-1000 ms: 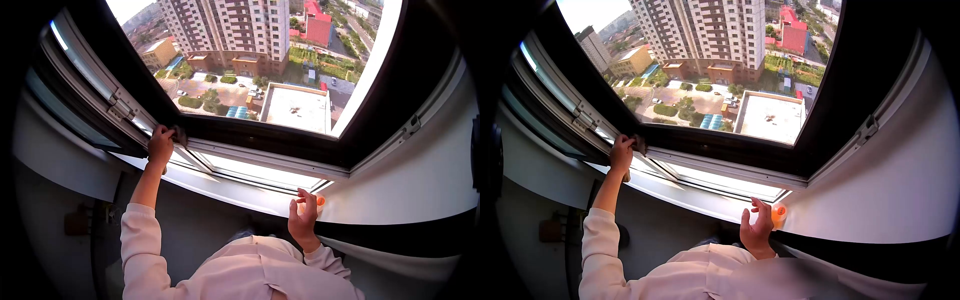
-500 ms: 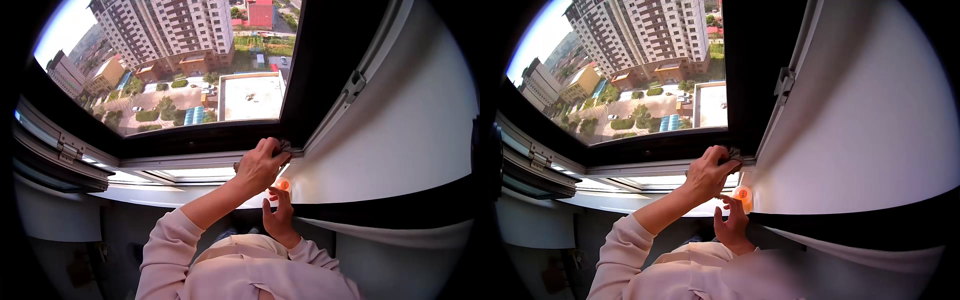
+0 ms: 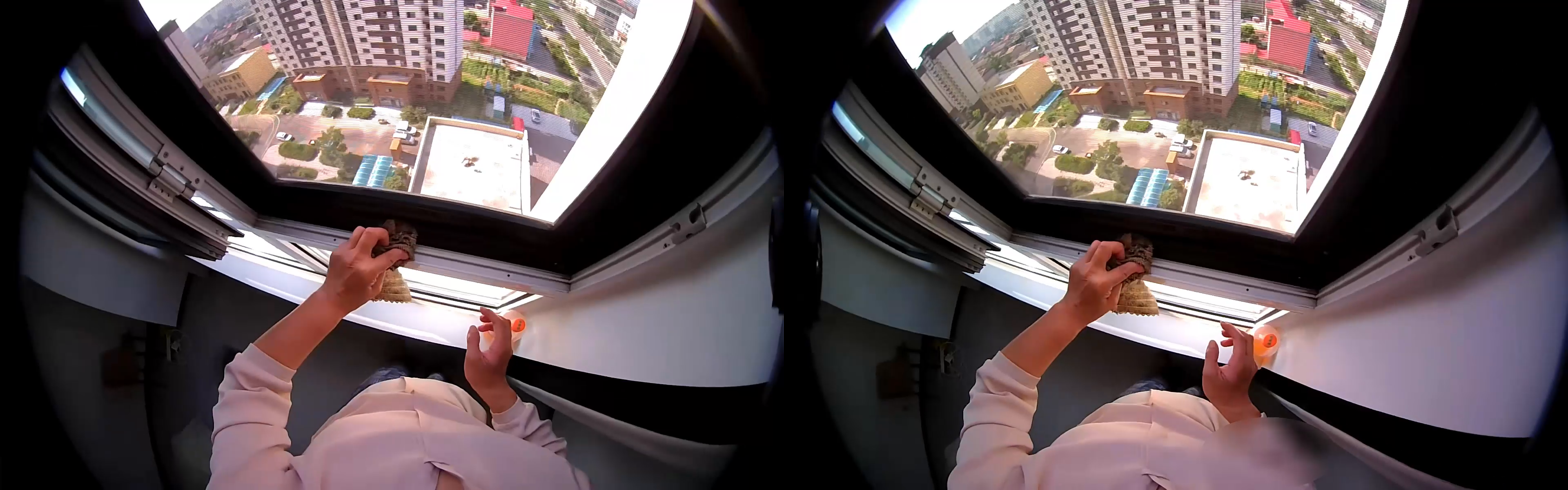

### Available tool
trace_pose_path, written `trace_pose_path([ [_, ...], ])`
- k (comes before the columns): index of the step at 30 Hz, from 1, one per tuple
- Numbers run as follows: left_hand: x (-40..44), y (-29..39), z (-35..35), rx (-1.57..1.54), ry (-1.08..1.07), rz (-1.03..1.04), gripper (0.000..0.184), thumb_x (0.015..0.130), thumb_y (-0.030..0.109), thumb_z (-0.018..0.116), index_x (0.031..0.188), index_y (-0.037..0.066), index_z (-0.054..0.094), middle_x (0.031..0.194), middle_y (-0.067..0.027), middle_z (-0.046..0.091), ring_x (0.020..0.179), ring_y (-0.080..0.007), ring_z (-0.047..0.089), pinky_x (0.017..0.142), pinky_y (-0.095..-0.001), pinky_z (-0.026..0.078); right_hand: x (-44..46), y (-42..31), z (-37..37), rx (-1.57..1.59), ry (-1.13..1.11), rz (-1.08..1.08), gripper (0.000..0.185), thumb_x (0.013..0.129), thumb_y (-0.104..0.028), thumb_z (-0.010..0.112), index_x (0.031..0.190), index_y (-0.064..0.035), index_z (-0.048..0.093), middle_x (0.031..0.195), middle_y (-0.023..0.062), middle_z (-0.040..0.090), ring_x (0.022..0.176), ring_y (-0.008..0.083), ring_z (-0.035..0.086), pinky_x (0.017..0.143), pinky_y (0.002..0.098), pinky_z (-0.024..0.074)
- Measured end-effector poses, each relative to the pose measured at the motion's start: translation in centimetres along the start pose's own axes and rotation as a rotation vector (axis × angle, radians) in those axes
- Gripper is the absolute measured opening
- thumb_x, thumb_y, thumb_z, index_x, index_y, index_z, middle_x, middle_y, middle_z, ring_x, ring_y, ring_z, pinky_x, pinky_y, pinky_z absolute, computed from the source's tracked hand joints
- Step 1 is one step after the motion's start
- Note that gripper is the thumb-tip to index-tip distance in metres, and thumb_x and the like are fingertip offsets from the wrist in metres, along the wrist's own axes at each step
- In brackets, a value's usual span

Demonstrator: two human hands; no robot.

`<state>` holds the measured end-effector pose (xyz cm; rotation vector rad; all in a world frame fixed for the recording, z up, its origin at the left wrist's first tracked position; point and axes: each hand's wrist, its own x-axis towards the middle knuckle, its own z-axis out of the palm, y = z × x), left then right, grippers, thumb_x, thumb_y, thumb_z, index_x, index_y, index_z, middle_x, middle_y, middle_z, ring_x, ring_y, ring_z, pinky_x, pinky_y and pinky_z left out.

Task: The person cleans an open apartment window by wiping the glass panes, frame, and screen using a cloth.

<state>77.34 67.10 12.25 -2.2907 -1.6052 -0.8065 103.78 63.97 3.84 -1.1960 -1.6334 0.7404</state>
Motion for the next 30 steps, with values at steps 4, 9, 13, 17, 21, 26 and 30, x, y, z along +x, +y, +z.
trace_pose_path([
  [4, -6.9, -9.2, -5.6, 0.256, 0.036, -0.306, 0.036, 0.066, -0.006, 0.065, 0.094, 0.016, 0.071, 0.092, -0.0060, 0.052, 0.085, -0.0253, 0.058, 0.066, -0.0356, 0.053, 0.4, -0.7, 2.6, 0.046, -0.068, -0.031, 0.034, 0.079, -0.004, 0.061, 0.113, -0.0018, 0.057, 0.097, 0.0124, 0.059, 0.080, 0.0221, 0.057, 0.074, 0.0343, 0.0484],
  [9, -10.3, -14.7, -8.7, 0.652, -0.148, -0.461, 0.037, 0.073, 0.000, 0.064, 0.107, 0.013, 0.067, 0.097, -0.0075, 0.051, 0.092, -0.0278, 0.055, 0.068, -0.0388, 0.054, 0.5, -2.8, 4.7, 0.027, -0.198, -0.023, 0.034, 0.080, -0.004, 0.060, 0.114, -0.0013, 0.057, 0.098, 0.0121, 0.058, 0.081, 0.0212, 0.057, 0.075, 0.0341, 0.0476],
  [13, -9.2, -13.7, -6.9, 0.507, -0.041, -0.654, 0.034, 0.078, 0.004, 0.063, 0.111, 0.010, 0.065, 0.100, -0.0111, 0.052, 0.085, -0.0321, 0.059, 0.069, -0.0420, 0.053, 0.6, -3.3, 5.4, 0.054, -0.217, -0.034, 0.032, 0.079, -0.004, 0.060, 0.112, -0.0021, 0.059, 0.097, 0.0120, 0.059, 0.080, 0.0215, 0.058, 0.072, 0.0338, 0.0481],
  [17, -10.2, -15.4, -7.0, -0.637, 0.089, -0.957, 0.033, 0.082, -0.003, 0.044, 0.107, 0.001, 0.065, 0.098, -0.0075, 0.062, 0.080, -0.0163, 0.062, 0.072, -0.0291, 0.053, 1.8, -5.5, 6.0, 0.044, -0.235, -0.149, 0.029, 0.078, -0.006, 0.062, 0.107, -0.0038, 0.061, 0.091, 0.0115, 0.062, 0.077, 0.0231, 0.062, 0.068, 0.0334, 0.0495],
  [21, -9.7, -10.4, -7.4, -1.493, 0.364, -1.023, 0.038, 0.088, -0.004, 0.033, 0.119, -0.001, 0.055, 0.110, -0.0142, 0.063, 0.101, -0.0220, 0.065, 0.089, -0.0365, 0.056, 3.9, -9.6, 7.3, 0.148, -0.284, -0.247, 0.030, 0.078, -0.009, 0.068, 0.106, -0.0030, 0.059, 0.092, 0.0116, 0.065, 0.080, 0.0241, 0.065, 0.070, 0.0335, 0.0499],
  [26, -9.9, -5.2, -6.4, -1.682, 0.271, -0.944, 0.040, 0.089, -0.008, 0.034, 0.121, 0.001, 0.056, 0.115, -0.0112, 0.062, 0.105, -0.0191, 0.062, 0.094, -0.0329, 0.052, 4.5, -13.7, 10.8, 0.258, -0.521, -0.016, 0.081, 0.077, -0.037, 0.077, 0.137, -0.0007, 0.037, 0.118, 0.0188, 0.060, 0.098, 0.0287, 0.065, 0.084, 0.0380, 0.0499],
  [30, -10.0, -3.4, -8.0, -1.142, 0.009, -0.693, 0.029, 0.083, -0.005, 0.052, 0.110, -0.001, 0.062, 0.104, -0.0070, 0.066, 0.100, -0.0133, 0.061, 0.090, -0.0285, 0.049, 4.0, -14.2, 14.2, 0.654, -0.880, 0.343, 0.054, 0.084, -0.031, 0.072, 0.123, 0.0005, 0.053, 0.108, 0.0103, 0.064, 0.096, 0.0177, 0.061, 0.085, 0.0300, 0.0484],
])
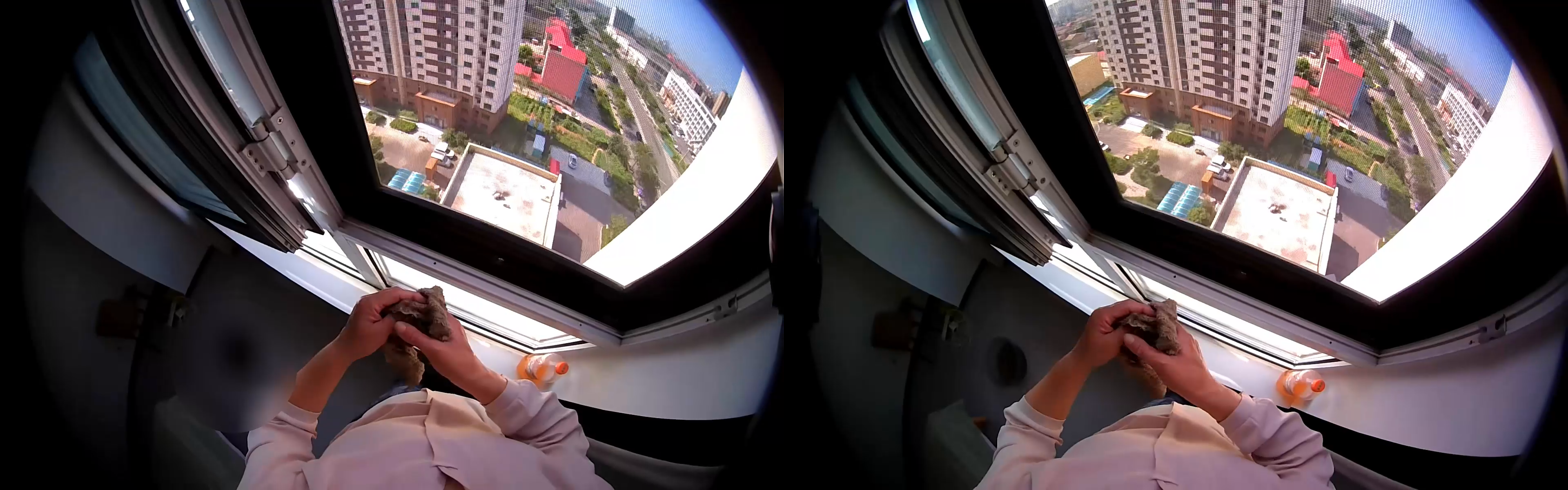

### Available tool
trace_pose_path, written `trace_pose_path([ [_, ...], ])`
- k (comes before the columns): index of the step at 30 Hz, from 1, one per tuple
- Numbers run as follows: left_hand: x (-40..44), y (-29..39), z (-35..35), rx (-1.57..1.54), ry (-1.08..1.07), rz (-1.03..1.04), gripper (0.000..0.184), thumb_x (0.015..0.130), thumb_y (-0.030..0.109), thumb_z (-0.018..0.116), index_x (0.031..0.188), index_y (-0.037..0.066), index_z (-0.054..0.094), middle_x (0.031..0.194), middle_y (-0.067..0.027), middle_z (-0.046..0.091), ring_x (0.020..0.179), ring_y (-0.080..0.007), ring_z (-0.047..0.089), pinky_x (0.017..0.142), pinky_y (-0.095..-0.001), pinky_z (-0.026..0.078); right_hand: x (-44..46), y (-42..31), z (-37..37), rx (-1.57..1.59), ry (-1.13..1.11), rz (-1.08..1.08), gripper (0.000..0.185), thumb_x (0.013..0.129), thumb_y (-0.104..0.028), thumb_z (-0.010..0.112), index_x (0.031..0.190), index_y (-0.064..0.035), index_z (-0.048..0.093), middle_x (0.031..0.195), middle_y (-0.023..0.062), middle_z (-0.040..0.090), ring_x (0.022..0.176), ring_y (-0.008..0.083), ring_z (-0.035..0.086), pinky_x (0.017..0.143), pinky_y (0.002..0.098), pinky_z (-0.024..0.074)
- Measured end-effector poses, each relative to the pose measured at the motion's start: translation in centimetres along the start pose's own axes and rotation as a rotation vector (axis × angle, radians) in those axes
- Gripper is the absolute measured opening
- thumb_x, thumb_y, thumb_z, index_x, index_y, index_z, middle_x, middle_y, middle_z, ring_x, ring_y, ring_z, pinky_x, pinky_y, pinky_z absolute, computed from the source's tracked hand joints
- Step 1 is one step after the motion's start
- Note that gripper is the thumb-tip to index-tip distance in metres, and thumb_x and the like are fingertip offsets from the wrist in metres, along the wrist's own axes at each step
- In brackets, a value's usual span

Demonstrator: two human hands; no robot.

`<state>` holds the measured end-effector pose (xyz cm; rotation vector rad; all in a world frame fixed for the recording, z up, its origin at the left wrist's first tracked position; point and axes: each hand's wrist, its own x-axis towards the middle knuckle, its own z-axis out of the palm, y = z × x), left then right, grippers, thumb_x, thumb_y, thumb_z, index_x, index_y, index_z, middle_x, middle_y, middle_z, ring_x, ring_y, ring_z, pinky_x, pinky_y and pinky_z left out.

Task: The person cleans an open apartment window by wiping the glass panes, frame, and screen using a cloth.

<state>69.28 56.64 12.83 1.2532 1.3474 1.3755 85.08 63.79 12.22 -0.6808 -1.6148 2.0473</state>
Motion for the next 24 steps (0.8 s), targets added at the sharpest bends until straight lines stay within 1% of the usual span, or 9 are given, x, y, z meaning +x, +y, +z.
trace_pose_path([
  [2, -0.7, 0.3, -1.2, 0.490, 0.138, 0.055, 0.028, 0.082, -0.001, 0.056, 0.109, 0.000, 0.063, 0.098, -0.0065, 0.067, 0.097, -0.0136, 0.062, 0.088, -0.0278, 0.048, 0.5, 0.9, 0.5, 0.051, 0.034, 0.058, 0.043, 0.086, -0.027, 0.067, 0.118, 0.0008, 0.056, 0.104, 0.0091, 0.065, 0.093, 0.0168, 0.061, 0.084, 0.0294, 0.0480],
  [6, -2.0, -1.8, -5.1, 0.642, 0.154, 0.043, 0.022, 0.087, 0.007, 0.059, 0.106, -0.001, 0.065, 0.097, -0.0068, 0.068, 0.097, -0.0156, 0.063, 0.086, -0.0286, 0.049, 2.2, 0.8, 0.9, -0.178, 0.028, 0.177, 0.033, 0.092, -0.023, 0.051, 0.112, 0.0023, 0.059, 0.101, 0.0059, 0.066, 0.091, 0.0170, 0.060, 0.084, 0.0303, 0.0466],
  [8, -2.1, -1.6, -5.6, -0.475, 0.289, -0.222, 0.024, 0.092, 0.015, 0.059, 0.108, -0.001, 0.064, 0.103, -0.0078, 0.068, 0.098, -0.0177, 0.064, 0.089, -0.0309, 0.049, 4.0, 2.2, 0.4, -0.128, -0.024, 0.202, 0.038, 0.094, -0.029, 0.048, 0.116, 0.0007, 0.058, 0.105, 0.0055, 0.065, 0.095, 0.0172, 0.059, 0.088, 0.0304, 0.0450],
  [10, -1.9, -1.1, -5.7, -0.644, 0.273, -0.252, 0.026, 0.095, 0.018, 0.056, 0.111, -0.002, 0.063, 0.106, -0.0077, 0.067, 0.099, -0.0177, 0.063, 0.091, -0.0317, 0.049, 5.1, 2.7, 1.4, -0.079, -0.078, 0.232, 0.044, 0.095, -0.035, 0.045, 0.120, -0.0008, 0.056, 0.109, 0.0051, 0.064, 0.100, 0.0175, 0.058, 0.091, 0.0305, 0.0434],
  [12, -1.6, -1.9, -5.4, -0.802, 0.323, -0.258, 0.028, 0.096, 0.019, 0.056, 0.114, -0.001, 0.062, 0.107, -0.0073, 0.066, 0.100, -0.0168, 0.063, 0.093, -0.0318, 0.049, 6.1, 2.4, 4.1, 0.353, 0.087, 0.264, 0.055, 0.097, -0.050, 0.038, 0.125, -0.0057, 0.054, 0.115, 0.0076, 0.063, 0.103, 0.0188, 0.059, 0.094, 0.0326, 0.0415],
  [14, -1.0, -2.3, -5.8, -0.770, 0.381, -0.212, 0.029, 0.096, 0.022, 0.056, 0.112, -0.001, 0.062, 0.105, -0.0056, 0.066, 0.097, -0.0146, 0.062, 0.089, -0.0297, 0.049, 6.3, 2.3, 4.4, 0.517, -0.066, 0.360, 0.061, 0.095, -0.054, 0.039, 0.133, -0.0075, 0.049, 0.122, 0.0067, 0.060, 0.112, 0.0174, 0.055, 0.099, 0.0327, 0.0372],
  [17, 0.4, -4.7, -7.5, -0.067, 0.617, 0.053, 0.027, 0.095, 0.022, 0.060, 0.112, 0.000, 0.061, 0.095, -0.0030, 0.062, 0.086, -0.0099, 0.058, 0.076, -0.0279, 0.049, 6.1, 3.0, 5.0, 0.310, -0.275, 0.466, 0.055, 0.092, -0.045, 0.053, 0.129, -0.0044, 0.052, 0.118, 0.0083, 0.062, 0.107, 0.0190, 0.059, 0.095, 0.0331, 0.0426],
  [20, 3.7, -3.4, -9.2, 0.946, 0.618, 0.277, 0.030, 0.084, 0.018, 0.067, 0.107, 0.001, 0.059, 0.077, -0.0140, 0.066, 0.074, -0.0251, 0.067, 0.065, -0.0351, 0.053, 7.6, 4.1, 6.2, 0.260, -0.330, 0.552, 0.043, 0.089, -0.033, 0.061, 0.119, -0.0029, 0.060, 0.108, 0.0094, 0.066, 0.094, 0.0189, 0.063, 0.084, 0.0289, 0.0479],
  [24, 5.9, -2.6, -9.3, 1.465, 0.354, -0.111, 0.029, 0.080, 0.020, 0.065, 0.103, 0.003, 0.058, 0.076, -0.0199, 0.065, 0.069, -0.0351, 0.067, 0.060, -0.0422, 0.055, 9.8, 5.6, 6.0, 0.104, -0.221, 0.554, 0.036, 0.085, -0.027, 0.061, 0.108, 0.0007, 0.064, 0.093, 0.0079, 0.068, 0.087, 0.0181, 0.064, 0.081, 0.0283, 0.0487],
])
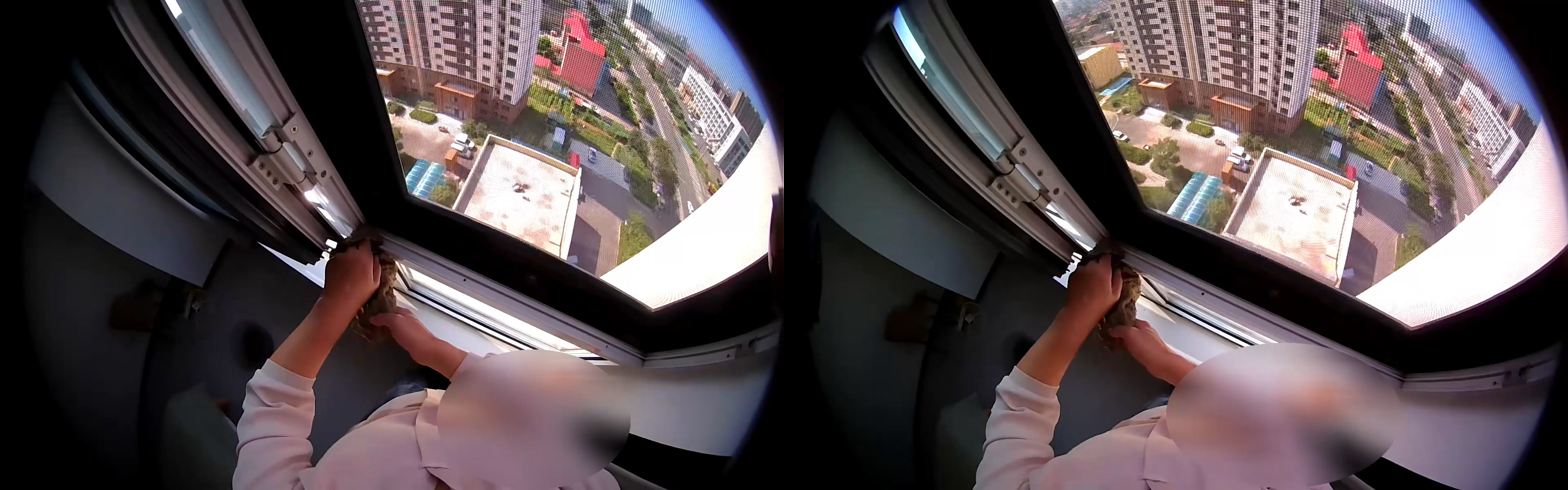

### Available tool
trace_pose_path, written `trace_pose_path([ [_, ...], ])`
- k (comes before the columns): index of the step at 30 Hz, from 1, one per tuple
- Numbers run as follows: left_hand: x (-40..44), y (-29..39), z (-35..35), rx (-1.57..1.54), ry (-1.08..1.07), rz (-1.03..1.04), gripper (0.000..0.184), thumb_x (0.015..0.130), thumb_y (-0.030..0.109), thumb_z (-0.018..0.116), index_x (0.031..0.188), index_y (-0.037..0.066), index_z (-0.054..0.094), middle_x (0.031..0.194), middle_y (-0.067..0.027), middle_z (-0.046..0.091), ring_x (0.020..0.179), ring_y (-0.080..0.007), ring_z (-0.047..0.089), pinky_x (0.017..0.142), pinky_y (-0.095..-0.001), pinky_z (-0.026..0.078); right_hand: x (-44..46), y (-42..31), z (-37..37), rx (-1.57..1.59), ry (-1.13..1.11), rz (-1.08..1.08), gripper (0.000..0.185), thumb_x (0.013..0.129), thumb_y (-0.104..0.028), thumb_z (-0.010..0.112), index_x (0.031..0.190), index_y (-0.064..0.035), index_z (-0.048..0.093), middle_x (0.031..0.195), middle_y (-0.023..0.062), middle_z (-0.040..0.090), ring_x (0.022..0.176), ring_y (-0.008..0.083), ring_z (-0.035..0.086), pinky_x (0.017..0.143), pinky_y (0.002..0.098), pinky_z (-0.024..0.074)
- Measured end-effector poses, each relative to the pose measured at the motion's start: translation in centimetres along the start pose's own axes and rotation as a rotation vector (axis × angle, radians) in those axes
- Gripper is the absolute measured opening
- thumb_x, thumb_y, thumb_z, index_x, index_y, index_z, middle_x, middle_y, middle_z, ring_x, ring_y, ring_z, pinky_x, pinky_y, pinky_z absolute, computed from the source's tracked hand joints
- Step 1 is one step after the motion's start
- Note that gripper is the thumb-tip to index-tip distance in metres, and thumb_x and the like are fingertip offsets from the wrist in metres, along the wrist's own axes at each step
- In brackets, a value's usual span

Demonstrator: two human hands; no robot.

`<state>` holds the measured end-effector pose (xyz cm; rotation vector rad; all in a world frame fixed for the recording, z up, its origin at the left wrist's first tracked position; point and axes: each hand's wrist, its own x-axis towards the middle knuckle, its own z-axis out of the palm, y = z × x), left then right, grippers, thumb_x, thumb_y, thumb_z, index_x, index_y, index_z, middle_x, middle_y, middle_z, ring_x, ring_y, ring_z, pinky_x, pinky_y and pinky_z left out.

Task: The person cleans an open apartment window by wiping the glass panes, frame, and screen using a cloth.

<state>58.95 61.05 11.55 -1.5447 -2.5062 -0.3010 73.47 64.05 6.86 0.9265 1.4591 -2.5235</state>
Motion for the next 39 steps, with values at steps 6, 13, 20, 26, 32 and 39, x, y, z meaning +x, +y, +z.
trace_pose_path([
  [6, 0.6, 1.1, 0.4, -0.041, 0.024, -0.111, 0.020, 0.078, 0.018, 0.062, 0.089, 0.002, 0.057, 0.068, -0.0214, 0.063, 0.070, -0.0408, 0.065, 0.064, -0.0481, 0.054, -4.4, -1.1, 0.0, -0.557, 0.363, -0.262, 0.048, 0.078, -0.040, 0.056, 0.112, -0.0084, 0.066, 0.140, 0.0172, 0.044, 0.128, 0.0341, 0.040, 0.099, 0.0501, 0.0356],
  [13, -0.3, 2.8, 1.0, -0.671, 0.107, -0.199, 0.016, 0.081, 0.013, 0.061, 0.080, -0.003, 0.058, 0.062, -0.0166, 0.058, 0.057, -0.0293, 0.058, 0.055, -0.0368, 0.045, -5.6, -1.1, -1.7, -0.529, 0.275, -0.501, 0.045, 0.079, -0.033, 0.054, 0.120, -0.0139, 0.063, 0.139, 0.0195, 0.044, 0.122, 0.0340, 0.048, 0.101, 0.0456, 0.0356],
  [20, 1.3, 6.7, -3.8, -0.833, 0.593, -0.075, 0.043, 0.083, 0.023, 0.070, 0.115, -0.002, 0.057, 0.112, -0.0158, 0.053, 0.103, -0.0261, 0.053, 0.088, -0.0351, 0.044, -4.5, -6.0, -2.0, -0.057, 0.160, -0.851, 0.027, 0.079, 0.002, 0.046, 0.103, 0.0015, 0.058, 0.089, 0.0052, 0.064, 0.078, 0.0130, 0.059, 0.074, 0.0267, 0.0485],
  [26, 5.4, 9.0, -5.8, -0.750, 0.698, 0.024, 0.066, 0.083, 0.022, 0.067, 0.131, -0.011, 0.035, 0.127, -0.0264, 0.044, 0.119, -0.0384, 0.044, 0.102, -0.0422, 0.034, -7.8, -12.6, -2.9, 0.135, 0.066, -0.838, 0.027, 0.083, -0.001, 0.042, 0.103, 0.0040, 0.060, 0.082, 0.0007, 0.060, 0.069, 0.0070, 0.051, 0.062, 0.0226, 0.0445],
  [32, 11.3, 10.1, -12.6, -0.652, 0.967, 0.175, 0.061, 0.084, 0.019, 0.065, 0.128, -0.011, 0.034, 0.118, -0.0283, 0.047, 0.109, -0.0438, 0.049, 0.097, -0.0428, 0.039, -10.2, -18.1, -1.5, 0.031, 0.190, -1.045, 0.018, 0.084, -0.002, 0.044, 0.091, 0.0027, 0.060, 0.081, 0.0028, 0.062, 0.074, 0.0105, 0.055, 0.071, 0.0251, 0.0455],
  [39, 16.2, 9.5, -20.0, -0.641, 1.018, 0.198, 0.072, 0.080, 0.019, 0.062, 0.134, -0.015, 0.028, 0.128, -0.0374, 0.042, 0.115, -0.0515, 0.045, 0.101, -0.0490, 0.039, -11.2, -23.0, 1.1, 0.042, 0.270, -1.084, 0.011, 0.090, -0.010, 0.052, 0.088, -0.0013, 0.058, 0.078, 0.0009, 0.057, 0.070, 0.0095, 0.049, 0.068, 0.0252, 0.0387],
])
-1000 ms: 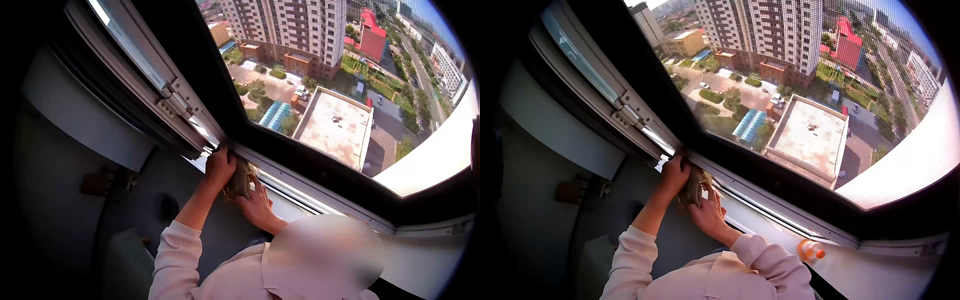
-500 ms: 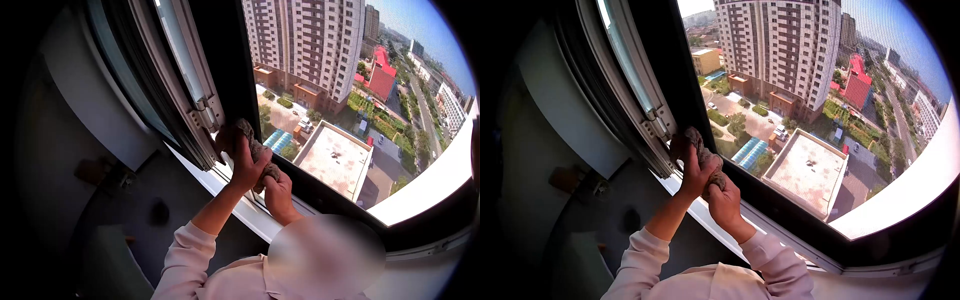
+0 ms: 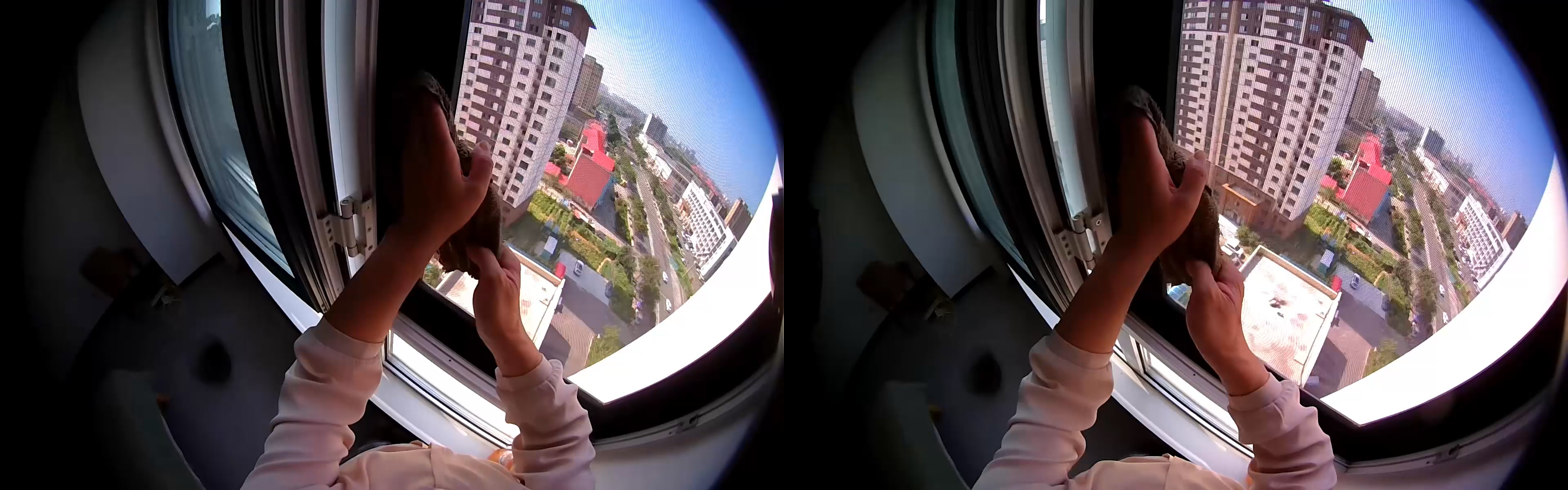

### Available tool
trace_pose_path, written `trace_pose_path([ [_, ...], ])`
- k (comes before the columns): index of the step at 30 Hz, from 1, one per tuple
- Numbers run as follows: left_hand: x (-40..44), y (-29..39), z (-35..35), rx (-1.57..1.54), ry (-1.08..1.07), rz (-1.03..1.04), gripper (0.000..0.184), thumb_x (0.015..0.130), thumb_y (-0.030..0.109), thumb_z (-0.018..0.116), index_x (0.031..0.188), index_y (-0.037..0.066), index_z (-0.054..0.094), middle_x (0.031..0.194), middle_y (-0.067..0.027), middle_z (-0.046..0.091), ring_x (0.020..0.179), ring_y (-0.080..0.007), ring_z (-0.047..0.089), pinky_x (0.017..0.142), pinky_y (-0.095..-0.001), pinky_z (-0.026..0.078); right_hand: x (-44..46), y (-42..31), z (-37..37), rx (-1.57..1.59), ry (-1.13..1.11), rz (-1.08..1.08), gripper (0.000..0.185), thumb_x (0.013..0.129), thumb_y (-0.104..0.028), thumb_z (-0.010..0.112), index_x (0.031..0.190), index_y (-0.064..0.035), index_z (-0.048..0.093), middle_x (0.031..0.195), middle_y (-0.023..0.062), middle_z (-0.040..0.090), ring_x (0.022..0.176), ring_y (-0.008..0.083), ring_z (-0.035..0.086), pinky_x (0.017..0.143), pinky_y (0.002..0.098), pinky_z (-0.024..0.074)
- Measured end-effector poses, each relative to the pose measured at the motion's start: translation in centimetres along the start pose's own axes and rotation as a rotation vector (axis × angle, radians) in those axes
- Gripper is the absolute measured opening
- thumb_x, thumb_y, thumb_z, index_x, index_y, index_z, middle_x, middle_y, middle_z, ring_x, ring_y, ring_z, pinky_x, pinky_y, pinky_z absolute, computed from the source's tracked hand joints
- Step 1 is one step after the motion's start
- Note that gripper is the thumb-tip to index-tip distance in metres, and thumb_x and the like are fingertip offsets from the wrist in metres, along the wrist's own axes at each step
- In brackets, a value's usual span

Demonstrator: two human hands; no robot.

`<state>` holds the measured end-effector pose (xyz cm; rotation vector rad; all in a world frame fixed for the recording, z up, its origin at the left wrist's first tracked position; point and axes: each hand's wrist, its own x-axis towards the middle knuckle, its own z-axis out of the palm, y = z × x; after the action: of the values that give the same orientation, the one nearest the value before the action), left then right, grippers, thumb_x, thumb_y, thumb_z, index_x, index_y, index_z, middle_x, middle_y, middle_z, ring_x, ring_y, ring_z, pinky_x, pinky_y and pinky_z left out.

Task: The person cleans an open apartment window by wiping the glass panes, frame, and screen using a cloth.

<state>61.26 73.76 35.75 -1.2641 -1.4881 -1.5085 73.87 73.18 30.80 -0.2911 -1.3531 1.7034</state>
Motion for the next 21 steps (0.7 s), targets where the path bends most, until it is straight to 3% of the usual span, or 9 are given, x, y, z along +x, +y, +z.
trace_pose_path([
  [3, 0.2, -1.2, 1.1, 0.036, 0.076, 0.074, 0.066, 0.084, 0.023, 0.062, 0.129, -0.014, 0.032, 0.121, -0.0334, 0.045, 0.113, -0.0482, 0.046, 0.101, -0.0443, 0.037, 0.6, 0.9, -0.4, -0.100, -0.086, -0.025, 0.015, 0.093, -0.013, 0.051, 0.093, 0.0001, 0.059, 0.082, 0.0018, 0.060, 0.075, 0.0105, 0.052, 0.072, 0.0243, 0.0404],
  [4, -0.6, -1.6, 1.2, 0.033, 0.073, 0.067, 0.066, 0.084, 0.023, 0.062, 0.129, -0.014, 0.032, 0.121, -0.0334, 0.045, 0.113, -0.0482, 0.046, 0.101, -0.0443, 0.037, 0.7, 1.7, -1.2, -0.192, -0.136, 0.009, 0.025, 0.094, -0.009, 0.046, 0.109, 0.0056, 0.058, 0.102, 0.0085, 0.065, 0.093, 0.0146, 0.058, 0.084, 0.0277, 0.0453],
  [8, -7.2, -2.9, 1.4, 0.041, 0.009, -0.063, 0.071, 0.084, 0.025, 0.060, 0.132, -0.017, 0.029, 0.130, -0.0375, 0.039, 0.121, -0.0515, 0.040, 0.107, -0.0472, 0.031, -2.0, 5.0, -2.8, -0.167, -0.134, 0.071, 0.023, 0.093, -0.005, 0.046, 0.109, 0.0061, 0.059, 0.104, 0.0089, 0.065, 0.094, 0.0140, 0.057, 0.084, 0.0276, 0.0447],
  [13, -19.4, -5.1, 2.0, -0.008, -0.114, -0.342, 0.073, 0.086, 0.026, 0.059, 0.134, -0.018, 0.026, 0.136, -0.0379, 0.034, 0.128, -0.0507, 0.034, 0.110, -0.0480, 0.025, -6.0, 10.5, -7.6, -0.713, -0.189, 0.271, 0.027, 0.088, -0.019, 0.051, 0.106, -0.0045, 0.064, 0.104, 0.0218, 0.062, 0.101, 0.0403, 0.057, 0.090, 0.0393, 0.0438],
  [15, -23.7, -5.6, 2.4, -0.005, -0.103, -0.428, 0.076, 0.086, 0.027, 0.060, 0.137, -0.017, 0.024, 0.139, -0.0366, 0.033, 0.130, -0.0488, 0.033, 0.111, -0.0466, 0.025, -7.0, 10.3, -8.2, -0.898, -0.276, 0.440, 0.027, 0.087, -0.022, 0.051, 0.105, -0.0084, 0.065, 0.113, 0.0213, 0.058, 0.104, 0.0410, 0.054, 0.092, 0.0412, 0.0433],
  [16, -24.9, -5.3, 2.2, -0.008, -0.097, -0.428, 0.076, 0.086, 0.027, 0.060, 0.137, -0.017, 0.024, 0.139, -0.0366, 0.033, 0.130, -0.0488, 0.033, 0.111, -0.0466, 0.025, -7.6, 10.5, -8.6, -0.904, -0.277, 0.437, 0.027, 0.087, -0.022, 0.051, 0.105, -0.0084, 0.065, 0.113, 0.0213, 0.058, 0.104, 0.0410, 0.054, 0.092, 0.0412, 0.0433],
  [18, -26.6, -4.9, 2.0, -0.102, -0.156, -0.682, 0.079, 0.085, 0.028, 0.062, 0.139, -0.015, 0.023, 0.140, -0.0351, 0.033, 0.131, -0.0461, 0.034, 0.112, -0.0449, 0.025, -8.5, 11.2, -9.2, -1.108, -0.330, 0.248, 0.027, 0.085, -0.025, 0.052, 0.104, -0.0125, 0.067, 0.125, 0.0205, 0.051, 0.108, 0.0392, 0.052, 0.093, 0.0427, 0.0429],
  [19, -27.6, -5.6, 2.5, -0.015, -0.085, -0.573, 0.080, 0.085, 0.028, 0.064, 0.140, -0.014, 0.023, 0.141, -0.0338, 0.034, 0.132, -0.0444, 0.034, 0.112, -0.0438, 0.024, -8.6, 11.1, -8.8, -1.031, -0.300, 0.327, 0.024, 0.081, -0.016, 0.055, 0.098, -0.0100, 0.071, 0.130, 0.0213, 0.048, 0.119, 0.0350, 0.043, 0.098, 0.0409, 0.0396],
  [21, -27.8, -5.7, 2.4, 0.058, 0.001, -0.514, 0.068, 0.083, 0.027, 0.065, 0.131, -0.011, 0.035, 0.123, -0.0307, 0.048, 0.116, -0.0434, 0.048, 0.102, -0.0441, 0.036, -9.5, 11.2, -8.5, -1.213, -0.251, 0.092, 0.023, 0.079, -0.018, 0.058, 0.097, -0.0125, 0.072, 0.129, 0.0225, 0.048, 0.120, 0.0372, 0.043, 0.101, 0.0428, 0.0375],
])
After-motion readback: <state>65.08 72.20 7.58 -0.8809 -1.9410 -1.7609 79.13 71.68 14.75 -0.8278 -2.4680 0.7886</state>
